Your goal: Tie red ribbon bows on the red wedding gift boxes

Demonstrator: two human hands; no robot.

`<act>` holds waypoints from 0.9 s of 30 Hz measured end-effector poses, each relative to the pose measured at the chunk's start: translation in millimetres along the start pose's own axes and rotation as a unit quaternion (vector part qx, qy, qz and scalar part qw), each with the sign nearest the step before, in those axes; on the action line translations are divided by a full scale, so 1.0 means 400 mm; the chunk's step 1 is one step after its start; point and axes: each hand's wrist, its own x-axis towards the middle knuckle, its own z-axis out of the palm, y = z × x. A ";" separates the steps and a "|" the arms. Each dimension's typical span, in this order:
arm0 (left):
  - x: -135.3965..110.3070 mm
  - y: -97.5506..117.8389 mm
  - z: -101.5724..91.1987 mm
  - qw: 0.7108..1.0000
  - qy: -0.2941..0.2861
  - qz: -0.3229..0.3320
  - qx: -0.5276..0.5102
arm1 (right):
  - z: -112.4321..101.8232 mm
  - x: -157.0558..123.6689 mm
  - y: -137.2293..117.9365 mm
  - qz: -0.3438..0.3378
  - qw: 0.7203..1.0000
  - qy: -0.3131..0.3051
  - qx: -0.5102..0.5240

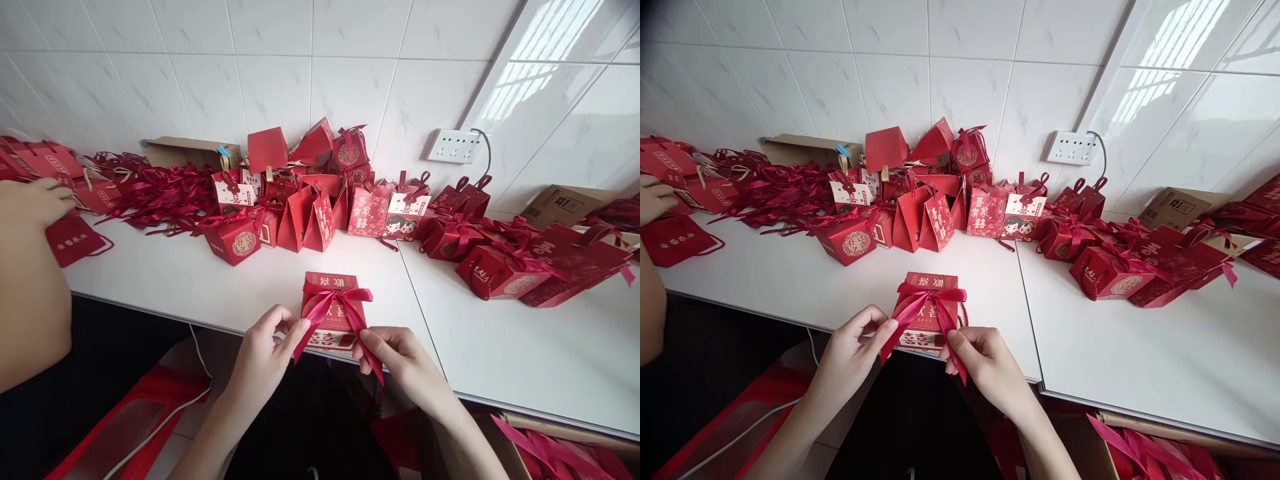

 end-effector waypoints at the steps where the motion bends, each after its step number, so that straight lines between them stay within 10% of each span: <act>1: -0.002 -0.007 0.004 1.000 0.006 0.000 -0.004 | 0.001 0.002 0.004 -0.005 1.000 -0.003 0.005; 12: 0.010 -0.042 -0.009 0.980 -0.120 -0.034 -0.157 | -0.008 0.008 0.053 -0.055 0.998 -0.016 -0.019; 19: 0.022 -0.063 -0.066 0.972 -0.214 -0.060 -0.079 | -0.039 -0.003 0.070 -0.039 0.991 -0.058 -0.113; 23: 0.047 -0.057 -0.117 0.979 -0.184 -0.086 0.003 | -0.105 -0.035 0.039 0.040 0.972 -0.100 -0.211; 27: 0.098 -0.004 -0.118 0.997 -0.052 -0.047 -0.019 | -0.134 -0.023 0.012 -0.002 0.967 0.057 -0.247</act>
